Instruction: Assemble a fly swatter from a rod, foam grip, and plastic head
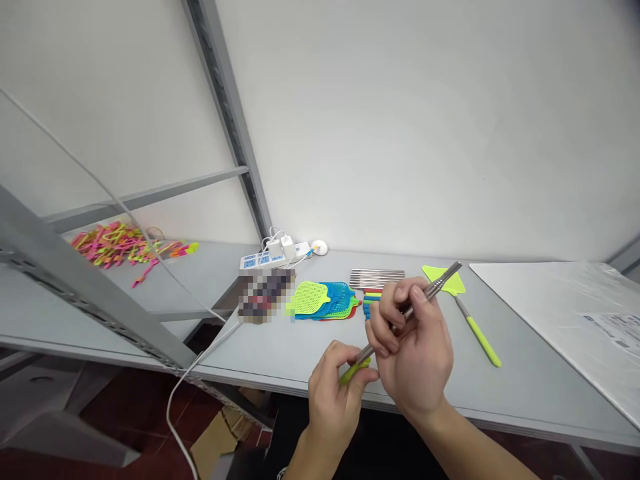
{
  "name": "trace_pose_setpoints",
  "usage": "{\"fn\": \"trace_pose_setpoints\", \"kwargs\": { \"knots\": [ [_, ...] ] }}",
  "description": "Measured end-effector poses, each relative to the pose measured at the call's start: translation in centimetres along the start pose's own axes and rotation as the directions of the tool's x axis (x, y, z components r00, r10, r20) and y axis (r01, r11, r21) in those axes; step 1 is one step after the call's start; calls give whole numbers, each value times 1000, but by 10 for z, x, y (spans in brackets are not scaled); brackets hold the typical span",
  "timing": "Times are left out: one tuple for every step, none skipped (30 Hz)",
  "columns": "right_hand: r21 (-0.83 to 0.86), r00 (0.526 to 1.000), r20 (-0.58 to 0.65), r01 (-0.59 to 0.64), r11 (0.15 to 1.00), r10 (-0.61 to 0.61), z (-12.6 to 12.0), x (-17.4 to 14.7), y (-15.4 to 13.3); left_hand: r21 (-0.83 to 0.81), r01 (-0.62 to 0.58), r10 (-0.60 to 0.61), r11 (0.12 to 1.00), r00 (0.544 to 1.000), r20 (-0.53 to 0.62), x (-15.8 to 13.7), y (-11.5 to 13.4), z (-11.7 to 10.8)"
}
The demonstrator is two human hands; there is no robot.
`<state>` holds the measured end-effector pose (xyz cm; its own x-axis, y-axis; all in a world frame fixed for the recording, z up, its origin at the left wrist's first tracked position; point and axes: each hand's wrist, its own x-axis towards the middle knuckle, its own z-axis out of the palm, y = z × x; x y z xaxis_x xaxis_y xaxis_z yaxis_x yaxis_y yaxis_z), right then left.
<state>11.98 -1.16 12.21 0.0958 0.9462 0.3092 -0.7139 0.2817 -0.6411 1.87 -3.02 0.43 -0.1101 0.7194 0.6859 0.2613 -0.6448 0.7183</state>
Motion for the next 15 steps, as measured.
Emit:
{"fn": "trace_pose_setpoints", "kwargs": {
  "knots": [
    [-2, 1000, 7, -5, 1000, 5, 1, -2, 3, -5, 20, -20, 1000, 1000, -18, 0, 0, -2],
    [-2, 1000, 12, -7, 1000, 7, 2, -3, 6, -7, 46, -46, 999, 998, -34, -1, 0, -3],
    [-1, 1000, 14, -8, 1000, 8, 3, -4, 8, -7, 69, -70, 998, 996, -47, -1, 0, -4],
    [2, 1000, 11, -8, 1000, 8, 3, -4, 10, -7, 85, -86, 996, 995, -53, -1, 0, -6],
    [5, 1000, 7, -8, 1000, 8, 4, -4, 11, -8, 93, -93, 996, 994, -55, -2, 0, -7],
    [7, 1000, 0, -7, 1000, 7, 4, -3, 12, -9, 95, -95, 995, 994, -55, -1, -1, -9],
    [8, 1000, -9, -6, 1000, 6, 4, -1, 13, -9, 95, -96, 995, 994, -56, -1, -1, -11],
    [7, 1000, -20, -4, 1000, 4, 5, 1, 14, -9, 93, -94, 996, 994, -60, 0, -2, -14],
    [6, 1000, -30, 0, 1000, 0, 5, 3, 16, -8, 87, -88, 996, 994, -64, 1, -3, -17],
    [6, 999, -41, 4, 1000, -4, 5, 5, 17, -3, 76, -76, 997, 995, -62, 3, -4, -20],
    [6, 999, -49, 7, 1000, -7, 5, 6, 20, 7, 58, -58, 998, 997, -52, 4, -5, -24],
    [6, 998, -56, 7, 1000, -7, 5, 8, 22, 22, 34, -33, 999, 999, -41, 6, -7, -27],
    [5, 998, -58, 7, 1000, -7, 5, 8, 25, 43, 7, -6, 999, 1000, -28, 7, -8, -31],
    [1, 998, -61, 3, 1000, -2, 5, 8, 28, 69, -16, 17, 998, 1000, -16, 8, -9, -34],
    [-3, 998, -62, -4, 1000, 4, 5, 7, 31, 95, -33, 33, 995, 999, -5, 10, -10, -37]
  ]
}}
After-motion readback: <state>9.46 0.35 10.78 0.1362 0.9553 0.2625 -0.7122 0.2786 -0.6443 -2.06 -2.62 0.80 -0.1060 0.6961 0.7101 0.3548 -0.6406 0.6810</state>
